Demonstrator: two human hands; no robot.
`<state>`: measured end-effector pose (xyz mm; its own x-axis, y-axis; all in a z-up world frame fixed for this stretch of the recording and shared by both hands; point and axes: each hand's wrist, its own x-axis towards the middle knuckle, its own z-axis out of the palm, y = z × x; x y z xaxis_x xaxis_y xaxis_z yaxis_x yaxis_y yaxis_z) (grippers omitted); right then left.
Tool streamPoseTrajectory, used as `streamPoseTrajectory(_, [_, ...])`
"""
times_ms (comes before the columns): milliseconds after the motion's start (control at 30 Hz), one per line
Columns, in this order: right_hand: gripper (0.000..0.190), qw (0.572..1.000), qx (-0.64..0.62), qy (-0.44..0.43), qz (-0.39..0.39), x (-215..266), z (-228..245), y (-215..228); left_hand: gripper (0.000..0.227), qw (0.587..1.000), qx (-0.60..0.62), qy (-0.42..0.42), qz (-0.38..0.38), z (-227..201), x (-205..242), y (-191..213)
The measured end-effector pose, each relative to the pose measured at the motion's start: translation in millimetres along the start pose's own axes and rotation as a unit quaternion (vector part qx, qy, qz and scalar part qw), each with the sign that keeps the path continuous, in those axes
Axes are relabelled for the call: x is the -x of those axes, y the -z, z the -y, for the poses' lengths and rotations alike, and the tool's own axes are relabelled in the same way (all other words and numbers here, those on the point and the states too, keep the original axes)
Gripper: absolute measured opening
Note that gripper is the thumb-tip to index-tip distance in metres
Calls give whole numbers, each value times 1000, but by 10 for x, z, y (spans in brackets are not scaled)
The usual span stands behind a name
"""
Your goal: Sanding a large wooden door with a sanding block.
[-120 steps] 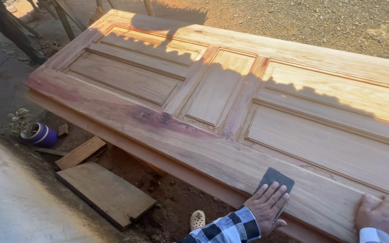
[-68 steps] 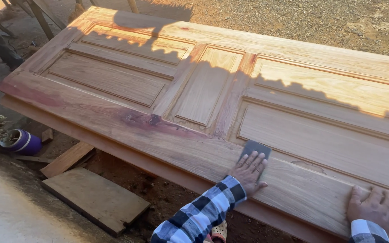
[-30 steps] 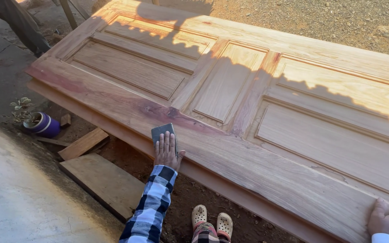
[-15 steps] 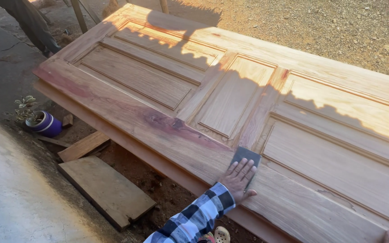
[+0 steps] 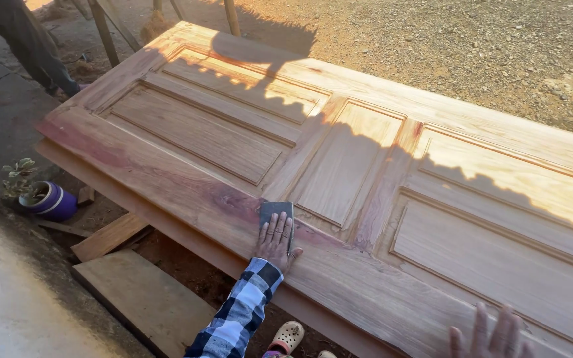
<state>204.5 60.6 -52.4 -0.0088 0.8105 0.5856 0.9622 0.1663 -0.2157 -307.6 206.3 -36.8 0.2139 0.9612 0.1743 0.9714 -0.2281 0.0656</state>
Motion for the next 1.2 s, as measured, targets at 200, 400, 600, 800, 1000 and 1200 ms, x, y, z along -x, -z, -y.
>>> streamPoseTrajectory(200, [79, 983, 22, 16, 179, -591, 2025, -129, 91, 997, 36, -46, -50, 78, 111, -142])
streamPoseTrajectory(400, [84, 988, 34, 16, 151, -673, 2123, -120, 91, 971, 89, -218, -44, -511, 343, 110])
streamPoseTrajectory(600, [81, 986, 57, -35, 154, -574, 2138, -284, 89, 938, 83, -335, -23, -860, 409, 301])
streamPoseTrajectory(800, [79, 987, 44, -44, 149, -607, 2215, -204, 86, 983, 67, -166, -47, 527, 65, 23])
streamPoseTrajectory(1000, [77, 984, 67, -53, 155, -616, 2271, -170, 86, 997, 43, 49, -49, 1805, -9, 31])
streamPoseTrajectory(1200, [78, 987, 31, -77, 138, -661, 2269, -157, 89, 999, -33, 8, 24, 901, -188, -188])
